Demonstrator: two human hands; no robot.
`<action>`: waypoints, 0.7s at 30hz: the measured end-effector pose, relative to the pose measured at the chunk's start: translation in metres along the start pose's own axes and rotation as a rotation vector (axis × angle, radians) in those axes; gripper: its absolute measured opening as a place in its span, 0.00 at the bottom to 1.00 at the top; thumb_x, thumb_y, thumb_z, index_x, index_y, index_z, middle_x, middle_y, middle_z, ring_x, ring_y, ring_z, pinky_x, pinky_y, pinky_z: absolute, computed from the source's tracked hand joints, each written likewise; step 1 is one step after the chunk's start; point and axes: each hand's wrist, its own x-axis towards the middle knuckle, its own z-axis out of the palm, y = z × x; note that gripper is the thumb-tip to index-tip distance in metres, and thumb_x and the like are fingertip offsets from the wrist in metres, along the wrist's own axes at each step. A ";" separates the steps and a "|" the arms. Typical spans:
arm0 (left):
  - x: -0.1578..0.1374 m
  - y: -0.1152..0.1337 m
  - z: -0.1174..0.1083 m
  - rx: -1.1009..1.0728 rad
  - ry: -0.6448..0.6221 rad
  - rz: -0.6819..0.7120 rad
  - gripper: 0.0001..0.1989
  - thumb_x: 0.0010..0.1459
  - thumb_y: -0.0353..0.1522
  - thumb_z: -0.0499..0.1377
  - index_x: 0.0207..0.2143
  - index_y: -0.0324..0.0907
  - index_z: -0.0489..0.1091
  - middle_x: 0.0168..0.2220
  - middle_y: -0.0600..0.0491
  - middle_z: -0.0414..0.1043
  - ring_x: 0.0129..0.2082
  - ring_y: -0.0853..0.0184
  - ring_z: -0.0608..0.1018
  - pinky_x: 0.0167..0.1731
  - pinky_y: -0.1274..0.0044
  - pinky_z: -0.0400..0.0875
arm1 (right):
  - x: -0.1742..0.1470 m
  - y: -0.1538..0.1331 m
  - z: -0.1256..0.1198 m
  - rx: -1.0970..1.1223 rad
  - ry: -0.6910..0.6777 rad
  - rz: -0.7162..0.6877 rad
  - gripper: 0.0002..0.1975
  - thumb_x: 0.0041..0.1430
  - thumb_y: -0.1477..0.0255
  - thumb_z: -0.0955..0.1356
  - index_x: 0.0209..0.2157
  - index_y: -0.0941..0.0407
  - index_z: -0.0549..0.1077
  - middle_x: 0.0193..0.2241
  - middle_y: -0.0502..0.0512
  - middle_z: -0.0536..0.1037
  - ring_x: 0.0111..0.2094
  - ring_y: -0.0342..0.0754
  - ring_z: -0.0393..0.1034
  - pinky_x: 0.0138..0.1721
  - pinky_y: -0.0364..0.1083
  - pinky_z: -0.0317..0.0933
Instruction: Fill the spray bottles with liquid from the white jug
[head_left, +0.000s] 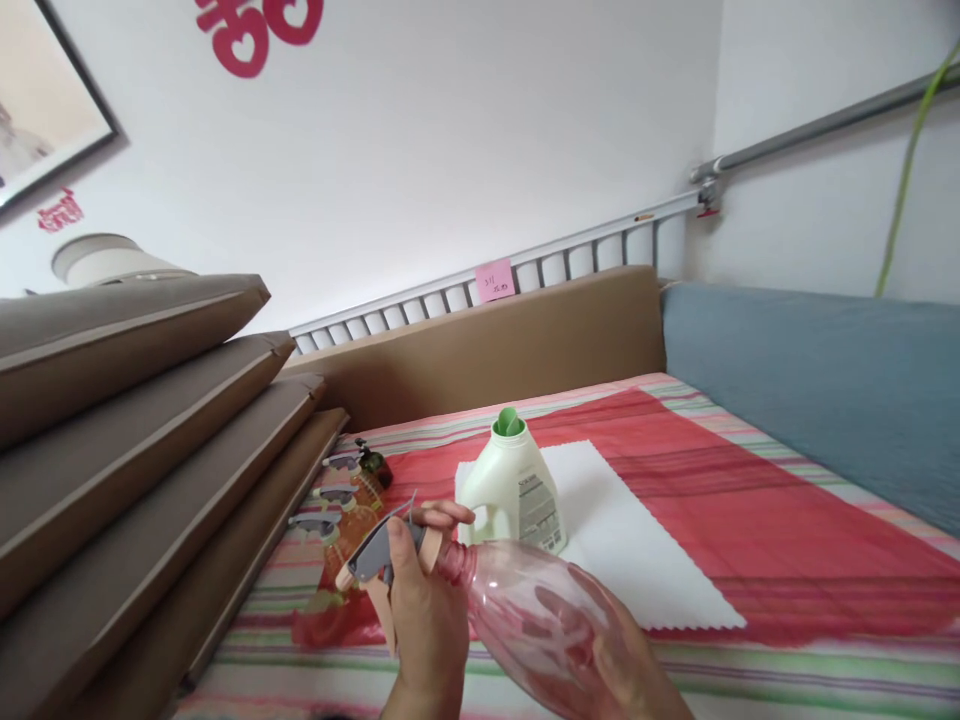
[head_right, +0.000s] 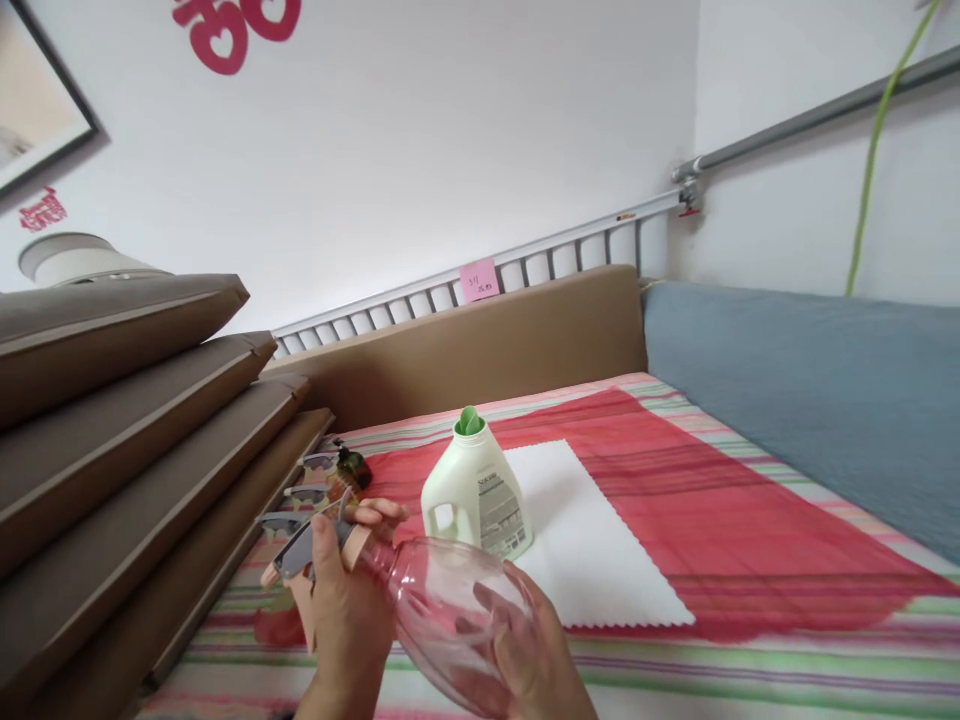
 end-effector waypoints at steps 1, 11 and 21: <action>0.001 0.000 -0.003 0.002 -0.010 0.004 0.20 0.57 0.44 0.51 0.23 0.39 0.69 0.27 0.51 0.72 0.33 0.65 0.75 0.42 0.73 0.67 | -0.001 0.001 0.001 0.009 0.023 -0.018 0.45 0.28 0.51 0.75 0.51 0.44 0.59 0.47 0.60 0.70 0.39 0.61 0.72 0.33 0.60 0.66; 0.002 0.004 -0.016 0.232 0.053 0.236 0.17 0.55 0.44 0.53 0.25 0.40 0.69 0.31 0.51 0.73 0.37 0.64 0.74 0.45 0.72 0.66 | -0.018 -0.002 0.008 -0.001 0.016 -0.152 0.44 0.28 0.49 0.75 0.49 0.43 0.58 0.53 0.61 0.62 0.46 0.62 0.68 0.36 0.55 0.66; -0.017 0.008 0.004 0.135 -0.016 0.094 0.17 0.58 0.39 0.50 0.21 0.40 0.67 0.25 0.51 0.72 0.31 0.66 0.74 0.38 0.75 0.69 | -0.026 -0.006 0.019 -0.043 0.048 -0.053 0.45 0.25 0.46 0.73 0.47 0.45 0.58 0.50 0.60 0.63 0.42 0.61 0.70 0.33 0.56 0.66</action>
